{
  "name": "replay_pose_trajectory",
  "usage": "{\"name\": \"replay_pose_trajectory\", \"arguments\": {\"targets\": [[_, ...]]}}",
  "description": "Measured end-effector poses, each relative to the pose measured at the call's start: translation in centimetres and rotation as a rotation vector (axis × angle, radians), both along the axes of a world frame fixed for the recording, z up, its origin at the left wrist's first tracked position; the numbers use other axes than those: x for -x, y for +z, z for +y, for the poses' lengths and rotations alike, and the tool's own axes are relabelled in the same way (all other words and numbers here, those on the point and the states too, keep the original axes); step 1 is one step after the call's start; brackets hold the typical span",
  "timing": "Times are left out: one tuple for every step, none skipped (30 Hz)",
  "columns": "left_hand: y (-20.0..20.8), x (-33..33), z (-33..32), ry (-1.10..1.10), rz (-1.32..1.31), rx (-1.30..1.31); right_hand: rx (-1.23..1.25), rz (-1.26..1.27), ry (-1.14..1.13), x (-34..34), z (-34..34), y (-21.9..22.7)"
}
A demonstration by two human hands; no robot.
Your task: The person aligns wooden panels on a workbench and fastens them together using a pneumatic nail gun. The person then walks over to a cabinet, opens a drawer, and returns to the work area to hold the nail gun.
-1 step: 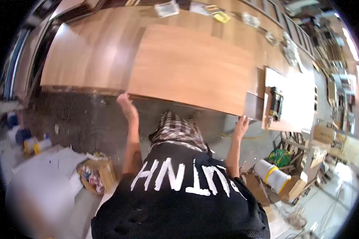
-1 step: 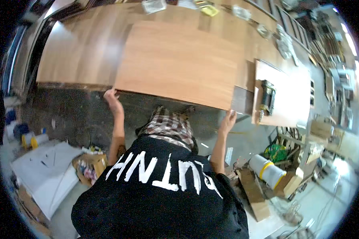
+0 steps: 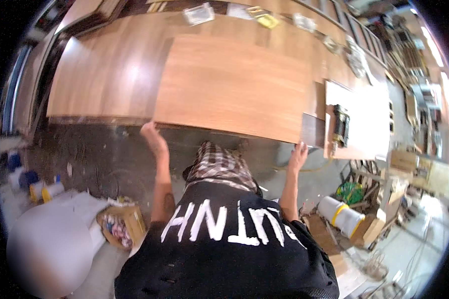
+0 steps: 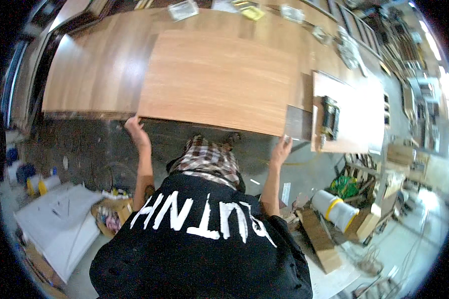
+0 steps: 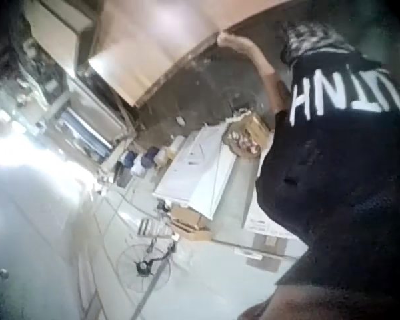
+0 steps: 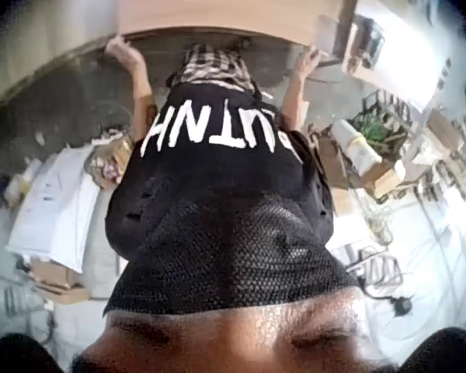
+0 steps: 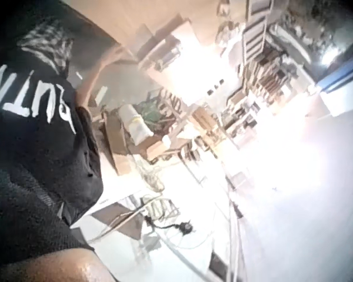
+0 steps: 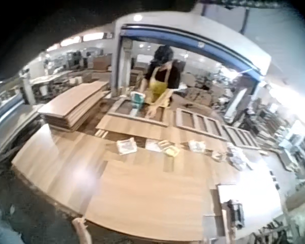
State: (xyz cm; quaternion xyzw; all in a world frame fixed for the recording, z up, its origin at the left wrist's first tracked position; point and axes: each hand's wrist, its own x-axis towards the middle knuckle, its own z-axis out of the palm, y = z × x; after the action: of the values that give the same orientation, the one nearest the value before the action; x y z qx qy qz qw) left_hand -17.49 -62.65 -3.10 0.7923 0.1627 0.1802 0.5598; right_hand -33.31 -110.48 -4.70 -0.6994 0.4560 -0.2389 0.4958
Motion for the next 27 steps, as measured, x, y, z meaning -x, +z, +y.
{"name": "replay_pose_trajectory", "arguments": {"targets": [[-0.5, 0.4, 1.2, 0.006, -0.015, -0.011, -0.004, 0.045, 0.014, -0.9, 1.5, 1.5], [-0.1, 0.0, 1.4, -0.022, 0.093, -0.008, 0.023, 0.033, -0.036, -0.9, 2.1, 2.6], [-0.6, -0.3, 2.0, 0.075, 0.096, 0.185, 0.006, 0.058, -0.043, -1.2, 2.8, 3.4], [-0.3, 0.2, 1.6, 0.053, 0.039, 0.153, -0.012, 0.082, -0.051, -1.6, 2.7, 4.1], [1.0, 0.4, 0.5, 0.091, -0.019, 0.196, -0.003, 0.073, -0.074, -1.6, 2.7, 5.0], [0.8, 1.3, 1.7, 0.021, 0.156, 0.111, -0.036, 0.076, -0.089, -1.3, 3.5, 5.8], [0.4, 2.3, 1.9, 0.05, 0.13, 0.225, -0.072, 0.077, -0.102, -0.9, 4.0, 6.2], [0.4, 2.9, 1.7, 0.083, 0.101, 0.337, -0.076, 0.07, -0.105, 0.1, 3.7, 5.5], [0.6, 3.3, 2.0, 0.082, 0.094, 0.331, -0.077, 0.102, -0.152, 1.6, 3.3, 4.4], [1.7, 3.7, 1.8, 0.207, 0.146, 0.583, -0.08, 0.134, -0.199, 3.0, 2.6, 3.6], [2.5, 4.3, 1.8, 0.342, 0.193, 0.833, -0.091, 0.129, -0.189, 3.9, 2.2, 3.4], [2.9, 4.7, 1.9, 0.349, 0.18, 0.822, -0.232, 0.069, -0.215, 4.6, 1.9, 3.1], [3.4, 5.2, 2.1, 0.422, 0.167, 0.903, -0.375, 0.009, -0.239, 4.9, 1.5, 3.0], [3.8, 5.3, 1.9, 0.483, 0.153, 0.99, -0.387, -0.002, -0.235, 5.1, 0.2, 2.3], [3.5, 5.6, 2.0, 0.417, 0.139, 1.067, -0.354, -0.039, -0.124, 5.2, -0.9, 1.4], [3.0, 5.8, 1.8, 0.407, 0.124, 1.056, -0.321, -0.078, -0.016, 4.9, -1.8, 0.6], [2.7, 6.3, 2.0, 0.411, 0.083, 1.155, -0.377, -0.023, 0.025, 3.8, -1.8, 1.4], [2.5, 6.5, 2.2, 0.409, 0.042, 1.254, -0.397, -0.038, 0.027, 2.6, -2.0, 2.2], [2.5, 6.6, 1.8, 0.434, 0.032, 1.294, -0.504, -0.033, 0.129, 1.4, -2.1, 3.5], [2.1, 7.0, 1.8, 0.419, 0.019, 1.278, -0.61, -0.033, 0.234, 0.3, -2.2, 4.8], [1.3, 7.5, 2.0, 0.404, -0.004, 1.327, -0.532, 0.174, 0.285, -0.7, -2.6, 6.0], [0.9, 7.7, 1.9, 0.391, -0.03, 1.377, -0.548, 0.158, 0.296, -1.5, -3.0, 7.0], [1.2, 7.7, 0.8, 0.409, -0.014, 1.383, -0.657, 0.236, 0.38, -2.0, -3.4, 8.0], [1.3, 7.5, 0.0, 0.466, 0.014, 1.42, -0.762, 0.315, 0.469, -2.4, -3.7, 8.3], [1.1, 7.8, -0.8, 0.453, 0.001, 1.452, -0.798, 0.238, 0.5, -2.5, -4.0, 8.2], [0.7, 8.1, -1.3, 0.442, -0.022, 1.487, -0.802, 0.225, 0.521, -2.3, -4.7, 7.3], [0.3, 8.1, -2.0, 0.44, -0.047, 1.489, -0.821, 0.228, 0.535, -1.7, -5.7, 5.2]]}}
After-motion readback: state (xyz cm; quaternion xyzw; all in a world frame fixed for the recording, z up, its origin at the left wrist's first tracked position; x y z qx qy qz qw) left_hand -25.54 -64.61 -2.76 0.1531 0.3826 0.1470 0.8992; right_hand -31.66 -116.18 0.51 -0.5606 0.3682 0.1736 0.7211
